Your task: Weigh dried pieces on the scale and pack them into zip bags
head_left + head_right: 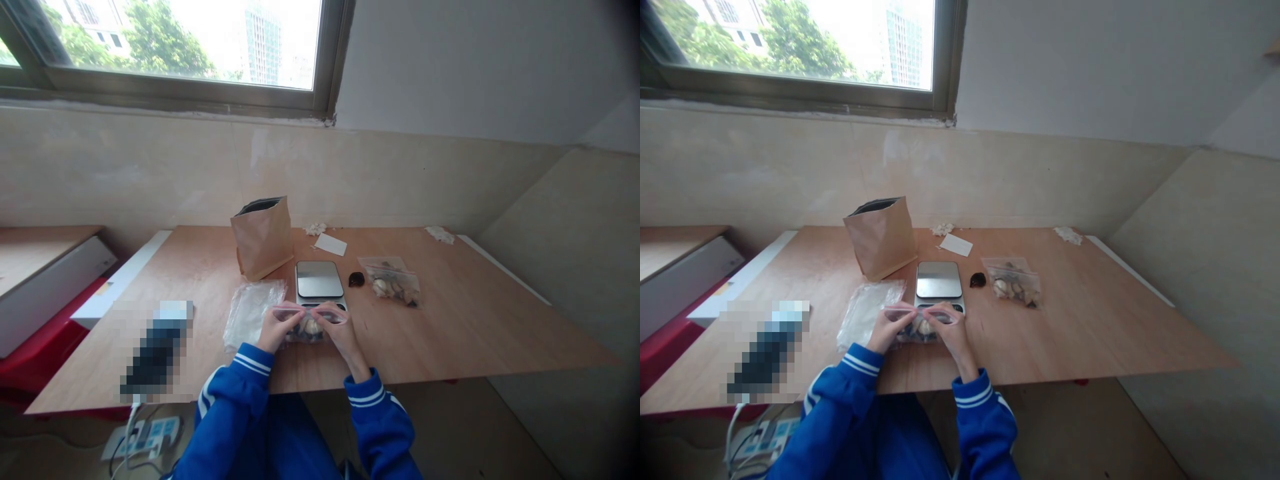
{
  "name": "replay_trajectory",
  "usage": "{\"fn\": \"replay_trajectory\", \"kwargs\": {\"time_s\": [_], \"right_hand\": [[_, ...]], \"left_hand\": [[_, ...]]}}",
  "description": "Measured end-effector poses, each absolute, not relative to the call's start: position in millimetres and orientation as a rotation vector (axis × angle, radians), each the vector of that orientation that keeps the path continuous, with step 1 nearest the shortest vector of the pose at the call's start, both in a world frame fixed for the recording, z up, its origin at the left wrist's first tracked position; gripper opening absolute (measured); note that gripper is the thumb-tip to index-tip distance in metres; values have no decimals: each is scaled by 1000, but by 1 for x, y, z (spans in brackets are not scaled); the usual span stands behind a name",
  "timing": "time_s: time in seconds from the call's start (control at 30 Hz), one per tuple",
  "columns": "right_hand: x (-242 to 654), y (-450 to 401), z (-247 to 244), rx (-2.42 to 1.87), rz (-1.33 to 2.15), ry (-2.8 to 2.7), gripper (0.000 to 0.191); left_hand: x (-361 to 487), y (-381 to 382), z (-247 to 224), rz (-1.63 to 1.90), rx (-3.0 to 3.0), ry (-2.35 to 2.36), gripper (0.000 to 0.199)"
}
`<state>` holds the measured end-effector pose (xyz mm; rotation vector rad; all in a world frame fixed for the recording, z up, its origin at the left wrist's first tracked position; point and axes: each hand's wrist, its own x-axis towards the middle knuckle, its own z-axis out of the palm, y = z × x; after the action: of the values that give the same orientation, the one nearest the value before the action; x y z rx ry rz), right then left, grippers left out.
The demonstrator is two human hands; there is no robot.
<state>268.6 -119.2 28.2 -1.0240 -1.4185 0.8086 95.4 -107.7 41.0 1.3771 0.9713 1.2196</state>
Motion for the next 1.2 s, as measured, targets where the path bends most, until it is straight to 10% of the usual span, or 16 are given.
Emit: {"fn": "replay_trajectory", "kwargs": {"time_s": [1.2], "right_hand": [[241,-125,52,-1114,710,-1302,19]], "left_hand": [[96,-105,33,1307,1005,973,40]]}}
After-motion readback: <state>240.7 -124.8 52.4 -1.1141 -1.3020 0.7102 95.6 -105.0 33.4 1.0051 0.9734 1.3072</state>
